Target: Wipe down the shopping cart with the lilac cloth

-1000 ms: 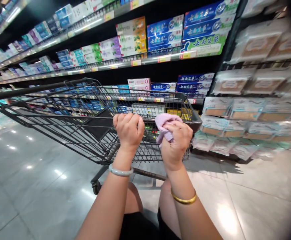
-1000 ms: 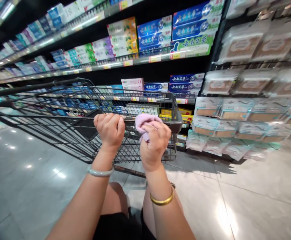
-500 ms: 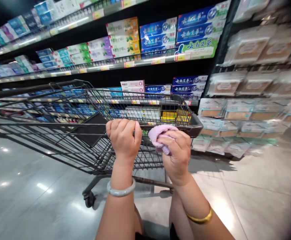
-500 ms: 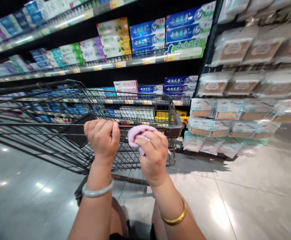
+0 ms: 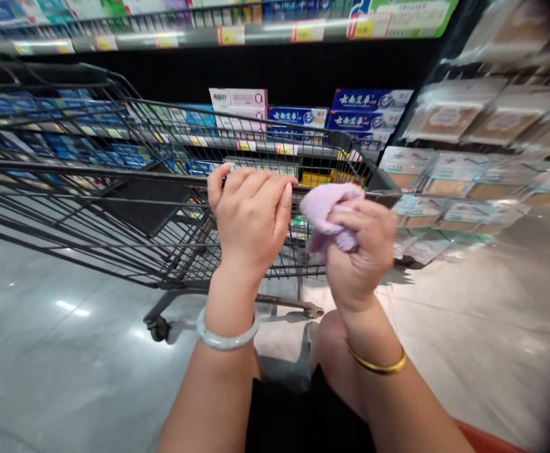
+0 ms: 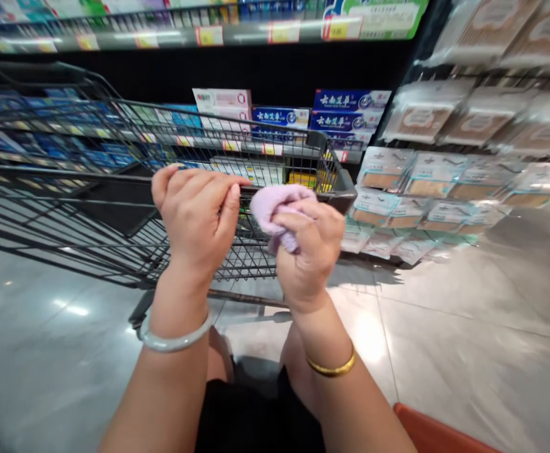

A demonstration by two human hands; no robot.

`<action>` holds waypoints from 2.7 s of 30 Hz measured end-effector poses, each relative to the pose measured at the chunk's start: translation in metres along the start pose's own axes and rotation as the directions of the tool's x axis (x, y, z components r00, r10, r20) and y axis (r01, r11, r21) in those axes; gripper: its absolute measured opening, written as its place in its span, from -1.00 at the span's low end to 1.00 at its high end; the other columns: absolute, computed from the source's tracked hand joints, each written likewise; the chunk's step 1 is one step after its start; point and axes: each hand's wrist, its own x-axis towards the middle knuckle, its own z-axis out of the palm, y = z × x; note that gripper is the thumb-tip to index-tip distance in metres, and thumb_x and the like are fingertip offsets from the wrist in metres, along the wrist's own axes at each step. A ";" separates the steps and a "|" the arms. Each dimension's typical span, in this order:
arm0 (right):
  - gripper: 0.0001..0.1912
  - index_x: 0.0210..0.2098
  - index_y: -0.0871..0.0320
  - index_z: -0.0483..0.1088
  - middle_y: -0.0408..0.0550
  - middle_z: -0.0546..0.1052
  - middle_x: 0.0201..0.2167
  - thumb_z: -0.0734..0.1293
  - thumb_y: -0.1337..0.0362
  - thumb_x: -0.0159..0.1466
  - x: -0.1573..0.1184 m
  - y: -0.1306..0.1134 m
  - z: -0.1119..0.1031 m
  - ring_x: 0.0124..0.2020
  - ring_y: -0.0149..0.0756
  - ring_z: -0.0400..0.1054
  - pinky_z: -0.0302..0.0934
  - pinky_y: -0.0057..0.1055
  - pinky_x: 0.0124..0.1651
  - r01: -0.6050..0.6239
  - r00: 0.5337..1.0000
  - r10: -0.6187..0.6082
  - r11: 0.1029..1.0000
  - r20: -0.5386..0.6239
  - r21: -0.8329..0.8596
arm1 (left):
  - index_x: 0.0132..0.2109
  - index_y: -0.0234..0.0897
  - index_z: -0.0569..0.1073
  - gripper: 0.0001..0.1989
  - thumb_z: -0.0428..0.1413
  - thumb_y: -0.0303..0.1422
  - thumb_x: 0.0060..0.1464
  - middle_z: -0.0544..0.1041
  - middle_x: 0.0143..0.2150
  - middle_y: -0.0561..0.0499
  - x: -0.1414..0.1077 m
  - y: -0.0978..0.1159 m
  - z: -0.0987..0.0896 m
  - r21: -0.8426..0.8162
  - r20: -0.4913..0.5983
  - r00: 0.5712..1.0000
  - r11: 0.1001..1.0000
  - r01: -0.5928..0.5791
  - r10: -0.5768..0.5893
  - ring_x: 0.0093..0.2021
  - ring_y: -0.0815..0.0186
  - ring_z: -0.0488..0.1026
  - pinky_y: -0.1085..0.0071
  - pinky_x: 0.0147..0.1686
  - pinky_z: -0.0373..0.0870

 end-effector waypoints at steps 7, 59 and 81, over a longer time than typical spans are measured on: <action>-0.84 -0.24 -0.02 0.53 -0.12 0.58 -0.20 0.42 0.41 0.25 -0.018 0.005 -0.005 -0.05 -0.21 0.43 0.35 -0.12 0.09 0.036 0.976 -0.039 0.999 0.215 0.017 | -0.09 -0.06 0.53 -0.71 -0.09 -0.21 0.39 0.62 -0.11 0.03 -0.005 -0.003 0.009 -0.006 -0.026 0.998 0.999 0.049 -0.049 0.08 0.13 0.41 0.03 0.33 -0.02; -0.78 -0.25 0.02 0.55 -0.18 0.64 -0.21 0.35 0.47 0.29 -0.035 -0.008 0.000 -0.06 -0.27 0.43 0.30 -0.25 0.08 -0.023 0.864 -0.042 0.992 0.502 0.121 | -0.09 -0.03 0.53 -0.72 -0.08 -0.21 0.38 0.60 -0.11 0.01 -0.006 -0.003 0.012 0.019 -0.035 0.998 0.999 0.046 -0.045 0.10 0.11 0.39 -0.01 0.40 -0.04; -0.81 -0.28 0.01 0.54 -0.16 0.62 -0.22 0.37 0.45 0.29 -0.027 -0.009 -0.001 -0.07 -0.26 0.44 0.26 -0.19 0.10 -0.073 0.935 0.042 0.995 0.352 0.075 | -0.11 -0.02 0.54 -0.74 -0.04 -0.18 0.35 0.61 -0.10 0.00 -0.007 -0.003 0.016 -0.073 -0.077 0.995 0.995 0.061 -0.066 0.13 0.08 0.39 -0.05 0.43 -0.12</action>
